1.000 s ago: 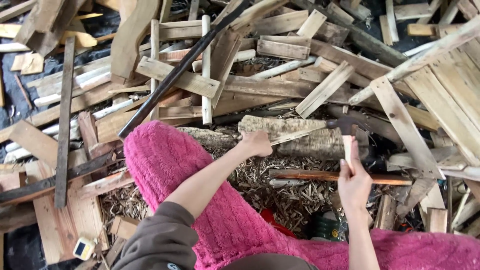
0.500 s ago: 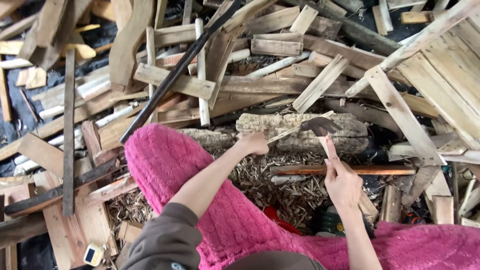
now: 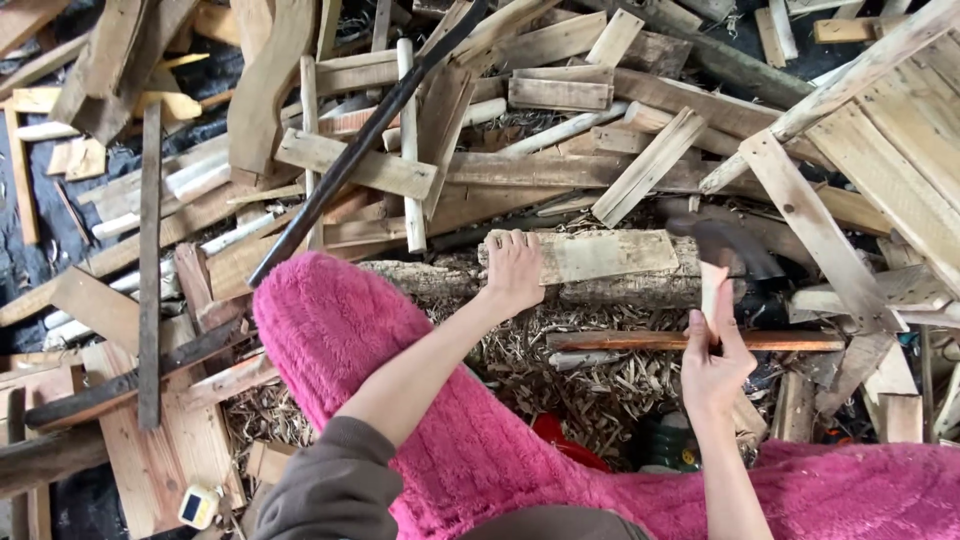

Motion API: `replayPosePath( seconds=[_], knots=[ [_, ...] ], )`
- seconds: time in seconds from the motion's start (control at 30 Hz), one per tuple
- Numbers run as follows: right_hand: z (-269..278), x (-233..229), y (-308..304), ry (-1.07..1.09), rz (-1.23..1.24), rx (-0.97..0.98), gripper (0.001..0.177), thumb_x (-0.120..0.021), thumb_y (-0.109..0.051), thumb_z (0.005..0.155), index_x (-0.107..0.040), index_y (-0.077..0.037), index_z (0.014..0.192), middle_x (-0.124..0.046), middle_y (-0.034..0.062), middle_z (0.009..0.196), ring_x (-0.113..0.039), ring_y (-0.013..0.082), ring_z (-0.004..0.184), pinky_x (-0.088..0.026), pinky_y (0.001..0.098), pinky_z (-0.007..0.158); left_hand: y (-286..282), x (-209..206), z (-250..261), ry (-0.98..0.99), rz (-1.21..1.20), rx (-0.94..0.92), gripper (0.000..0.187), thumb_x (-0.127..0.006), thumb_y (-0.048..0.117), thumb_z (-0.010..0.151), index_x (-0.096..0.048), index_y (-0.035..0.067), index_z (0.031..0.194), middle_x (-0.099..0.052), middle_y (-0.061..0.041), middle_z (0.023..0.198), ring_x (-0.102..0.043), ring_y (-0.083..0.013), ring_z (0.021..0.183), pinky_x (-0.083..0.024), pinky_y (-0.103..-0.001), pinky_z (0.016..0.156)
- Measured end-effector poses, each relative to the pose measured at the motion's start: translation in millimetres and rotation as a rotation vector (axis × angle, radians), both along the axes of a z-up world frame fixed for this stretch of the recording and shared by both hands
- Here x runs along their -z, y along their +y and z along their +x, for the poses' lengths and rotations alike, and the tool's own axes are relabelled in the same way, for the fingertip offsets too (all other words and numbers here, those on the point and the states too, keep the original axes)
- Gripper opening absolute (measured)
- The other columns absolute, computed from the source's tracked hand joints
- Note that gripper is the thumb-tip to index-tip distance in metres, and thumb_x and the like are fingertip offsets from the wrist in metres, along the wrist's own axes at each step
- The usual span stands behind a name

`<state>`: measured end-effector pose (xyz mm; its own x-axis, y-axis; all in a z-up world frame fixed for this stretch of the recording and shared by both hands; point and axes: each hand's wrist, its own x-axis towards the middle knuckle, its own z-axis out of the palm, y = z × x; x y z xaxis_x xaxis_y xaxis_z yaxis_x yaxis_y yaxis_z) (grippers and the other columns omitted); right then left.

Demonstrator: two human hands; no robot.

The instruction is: Dismantle wooden structures and remove nails using a hammer

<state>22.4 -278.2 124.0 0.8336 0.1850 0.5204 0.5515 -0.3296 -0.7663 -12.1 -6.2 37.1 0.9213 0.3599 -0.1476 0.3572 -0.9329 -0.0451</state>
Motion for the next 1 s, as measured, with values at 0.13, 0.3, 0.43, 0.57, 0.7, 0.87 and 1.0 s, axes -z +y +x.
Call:
replayPosePath(
  seconds=[0.13,0.3,0.43,0.57,0.7,0.87,1.0],
  knots=[
    [10,11,5,0.279,0.186,0.065,0.029,-0.06,0.009,0.107,-0.068,0.002,0.134,-0.06,0.0159,0.066,-0.054,0.0187,0.044,-0.041,0.0308,0.038,9,15,3,-0.079,-0.012,0.013,0.052,-0.071,0.023,0.069,-0.057,0.005,0.116,-0.058,-0.012,0.1,-0.062,-0.0361,0.1,-0.038,-0.057,0.094],
    [15,6,-17,0.249,0.226,-0.012,0.047,-0.046,0.02,0.112,-0.047,0.005,0.156,-0.062,0.0142,0.083,-0.048,0.0132,0.053,-0.047,0.0225,0.047,19,-22,7,0.08,-0.138,0.083,0.072,-0.082,0.017,0.066,-0.06,0.007,0.134,-0.064,-0.021,0.105,-0.065,-0.0288,0.085,-0.044,-0.054,0.091],
    [30,41,-43,-0.075,-0.037,0.088,0.039,-0.054,0.021,0.108,-0.049,-0.005,0.138,-0.066,0.0199,0.089,-0.055,0.0226,0.066,-0.049,0.0322,0.059,20,-39,3,0.032,-0.037,0.11,0.065,-0.077,0.008,0.07,-0.062,0.008,0.133,-0.065,-0.02,0.099,-0.062,-0.0259,0.082,-0.038,-0.055,0.098],
    [11,43,-21,0.427,-0.782,0.119,0.021,-0.056,-0.024,0.109,-0.073,-0.012,0.108,-0.072,0.0293,0.08,-0.069,0.0543,0.09,-0.054,0.065,0.083,19,-16,3,-0.11,0.071,0.088,0.072,-0.087,0.027,0.056,-0.068,0.025,0.125,-0.065,-0.01,0.097,-0.066,-0.0297,0.091,-0.032,-0.057,0.101],
    [21,36,-10,0.304,-0.602,0.139,0.045,-0.059,0.0,0.105,-0.058,-0.005,0.149,-0.068,0.0343,0.119,-0.071,0.0502,0.088,-0.059,0.0535,0.078,21,-28,3,-0.252,0.116,0.108,0.056,-0.082,0.015,0.06,-0.07,0.019,0.115,-0.064,-0.015,0.091,-0.067,-0.0326,0.087,-0.032,-0.058,0.102],
    [14,4,-11,-0.004,-0.195,0.215,0.025,-0.07,0.002,0.108,-0.079,-0.004,0.131,-0.067,0.011,0.068,-0.07,0.0319,0.068,-0.055,0.0372,0.064,20,-73,-6,-0.242,0.11,0.104,0.045,-0.08,0.012,0.07,-0.074,0.021,0.114,-0.067,-0.015,0.096,-0.068,-0.0303,0.097,-0.026,-0.06,0.109],
    [13,39,-21,-0.152,-0.139,0.154,0.043,-0.063,0.009,0.108,-0.061,0.009,0.151,-0.067,0.0262,0.072,-0.066,0.0381,0.063,-0.052,0.0447,0.057,33,-44,-3,-0.215,0.111,0.096,0.049,-0.082,0.013,0.069,-0.071,0.023,0.116,-0.067,-0.016,0.096,-0.068,-0.0319,0.094,-0.021,-0.058,0.113]
  ],
)
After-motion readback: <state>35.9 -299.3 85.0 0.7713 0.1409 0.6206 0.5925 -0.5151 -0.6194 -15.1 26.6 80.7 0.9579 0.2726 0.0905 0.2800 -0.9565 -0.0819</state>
